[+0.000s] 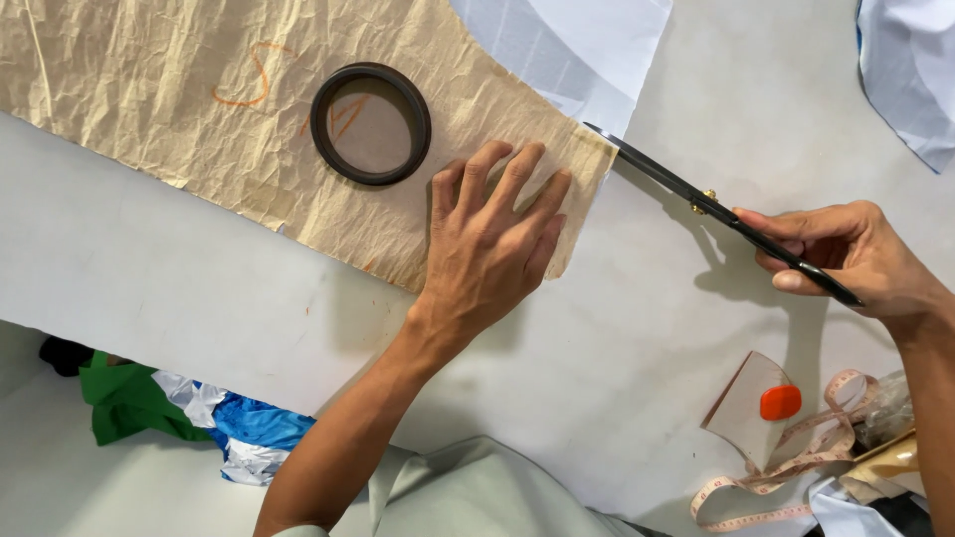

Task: A person uses a pattern to mark and cut out garment pieces from fabric using tailor scissors on a cutting table.

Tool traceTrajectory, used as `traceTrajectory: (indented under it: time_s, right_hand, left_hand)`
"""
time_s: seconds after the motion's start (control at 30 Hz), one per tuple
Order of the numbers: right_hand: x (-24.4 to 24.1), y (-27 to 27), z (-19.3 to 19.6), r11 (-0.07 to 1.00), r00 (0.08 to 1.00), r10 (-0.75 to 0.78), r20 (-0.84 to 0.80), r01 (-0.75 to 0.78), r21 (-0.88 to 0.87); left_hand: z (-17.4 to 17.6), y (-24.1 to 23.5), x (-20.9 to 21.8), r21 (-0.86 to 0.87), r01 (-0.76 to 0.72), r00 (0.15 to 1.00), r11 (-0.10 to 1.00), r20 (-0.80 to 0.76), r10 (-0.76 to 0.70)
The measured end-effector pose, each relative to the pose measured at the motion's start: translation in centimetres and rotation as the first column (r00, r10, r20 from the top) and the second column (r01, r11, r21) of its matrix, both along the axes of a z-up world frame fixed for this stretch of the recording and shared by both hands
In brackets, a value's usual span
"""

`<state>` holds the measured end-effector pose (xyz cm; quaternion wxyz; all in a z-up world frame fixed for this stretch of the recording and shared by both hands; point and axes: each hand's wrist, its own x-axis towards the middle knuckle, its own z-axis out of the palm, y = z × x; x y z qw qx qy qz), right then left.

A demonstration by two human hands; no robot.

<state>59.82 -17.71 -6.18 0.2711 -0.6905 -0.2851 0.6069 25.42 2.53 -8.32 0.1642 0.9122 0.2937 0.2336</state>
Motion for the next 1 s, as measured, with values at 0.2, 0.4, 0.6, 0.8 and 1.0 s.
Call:
traceTrajectory:
  time_s: [0.2, 0.4, 0.6, 0.8, 1.0]
  right_hand:
    - [0.8, -0.5, -0.4, 0.994, 0.995, 0.100, 0.022, -0.100, 0.040]
    - [0.5, 0.1, -0.2, 0.990, 0.994, 0.050, -0.092, -0.038, 0.133]
    - [-0.3, 2.1, 0.3, 0.994, 0.996, 0.077, -0.034, -0.074, 0.085]
    - [-0.9, 2.1, 0.7, 0.996, 0.994, 0.084, 0.074, -0.085, 0.011]
    - [-2.3, 3.7, 0.9, 0.995, 0.997, 0.065, 0.030, -0.066, 0.070]
  left_hand:
    - [0.2, 0.2, 0.0, -0.003, 0.001, 1.000, 1.000, -0.010, -0.001]
    - [-0.1, 0.1, 0.0, -0.002, 0.004, 1.000, 1.000, -0.009, -0.004]
    - [-0.2, 0.2, -0.2, -0.002, 0.012, 1.000, 1.000, -0.023, -0.012]
    - [-0.3, 0.2, -0.2, -0.017, 0.017, 0.999, 1.000, -0.037, -0.017]
    - [0.1, 0.5, -0.2, -0.019, 0.024, 0.999, 1.000, -0.047, -0.025]
